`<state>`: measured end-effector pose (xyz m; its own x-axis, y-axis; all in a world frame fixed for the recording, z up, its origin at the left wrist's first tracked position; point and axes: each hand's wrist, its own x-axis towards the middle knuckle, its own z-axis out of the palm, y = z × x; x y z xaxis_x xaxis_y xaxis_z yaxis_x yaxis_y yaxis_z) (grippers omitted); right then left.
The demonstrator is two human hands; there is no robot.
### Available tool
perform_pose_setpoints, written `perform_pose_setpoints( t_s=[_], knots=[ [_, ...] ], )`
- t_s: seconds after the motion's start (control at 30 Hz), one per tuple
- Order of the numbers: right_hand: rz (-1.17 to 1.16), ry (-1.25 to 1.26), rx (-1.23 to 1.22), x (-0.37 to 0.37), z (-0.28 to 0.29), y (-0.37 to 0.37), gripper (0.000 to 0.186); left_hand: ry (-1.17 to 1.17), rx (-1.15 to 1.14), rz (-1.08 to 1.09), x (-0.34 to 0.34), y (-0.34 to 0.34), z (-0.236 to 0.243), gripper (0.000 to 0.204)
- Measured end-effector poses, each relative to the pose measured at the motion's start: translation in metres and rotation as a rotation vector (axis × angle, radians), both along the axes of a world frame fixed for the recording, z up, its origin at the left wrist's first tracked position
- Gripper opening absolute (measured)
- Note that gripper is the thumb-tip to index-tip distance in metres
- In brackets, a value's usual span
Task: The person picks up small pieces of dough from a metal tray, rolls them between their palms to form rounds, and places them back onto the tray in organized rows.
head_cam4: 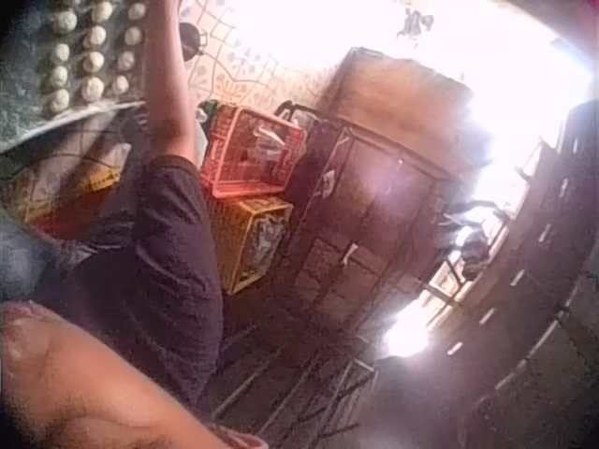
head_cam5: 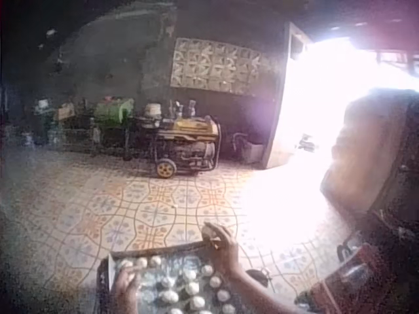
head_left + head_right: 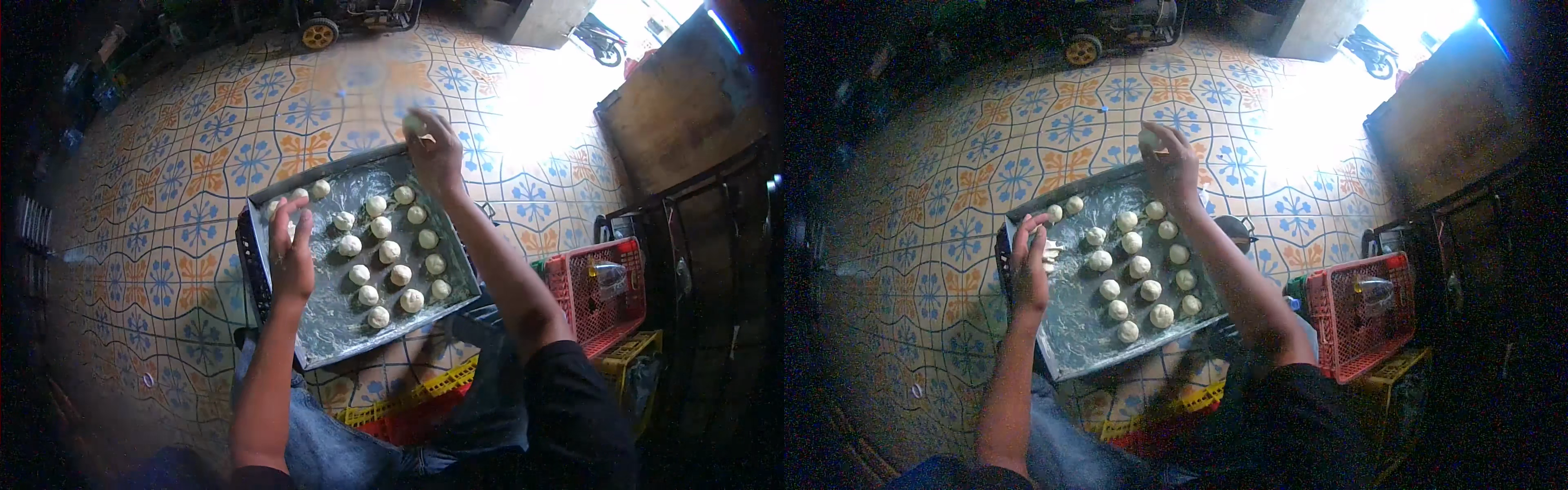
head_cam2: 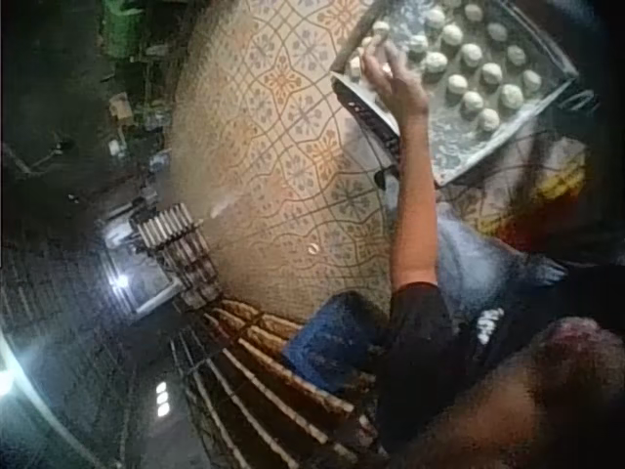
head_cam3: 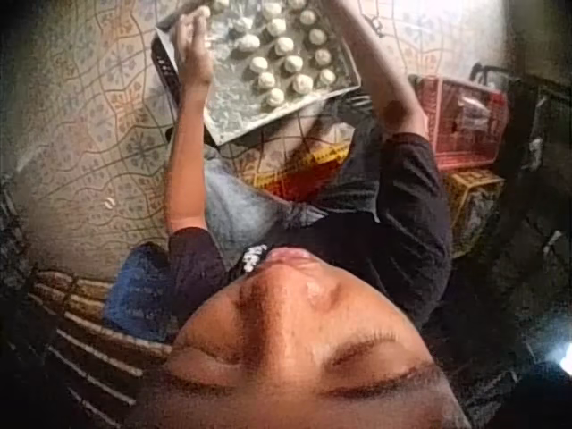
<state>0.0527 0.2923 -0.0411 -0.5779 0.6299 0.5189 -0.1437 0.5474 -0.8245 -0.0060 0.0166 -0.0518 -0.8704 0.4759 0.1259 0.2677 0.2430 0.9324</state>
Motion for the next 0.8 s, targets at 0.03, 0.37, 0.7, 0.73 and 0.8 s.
perform_pose_setpoints(
  t_s=[0.03,0.37,0.7,0.73,0.8],
  knots=[
    [-0.012,-0.012,0.039,0.001,-0.011,0.011,0.035,-0.002,0.017,-0.015,0.0,0.006,0.005,0.04],
    [-0.134,-0.661,0.105,-0.013,-0.118,0.1,0.029,-0.03,0.066,-0.106,0.002,-0.006,0.031,0.037],
    [-0.026,-1.026,0.445,-0.042,-0.185,0.074,0.037,-0.062,0.012,-0.1,0.013,-0.019,0.035,0.036],
    [-0.008,-1.109,0.46,-0.043,-0.183,0.075,0.038,-0.076,0.035,-0.105,0.011,-0.018,0.033,0.035],
    [-0.022,-1.131,0.487,-0.047,-0.184,0.07,0.039,-0.082,0.03,-0.104,0.012,-0.019,0.036,0.035]
  ],
)
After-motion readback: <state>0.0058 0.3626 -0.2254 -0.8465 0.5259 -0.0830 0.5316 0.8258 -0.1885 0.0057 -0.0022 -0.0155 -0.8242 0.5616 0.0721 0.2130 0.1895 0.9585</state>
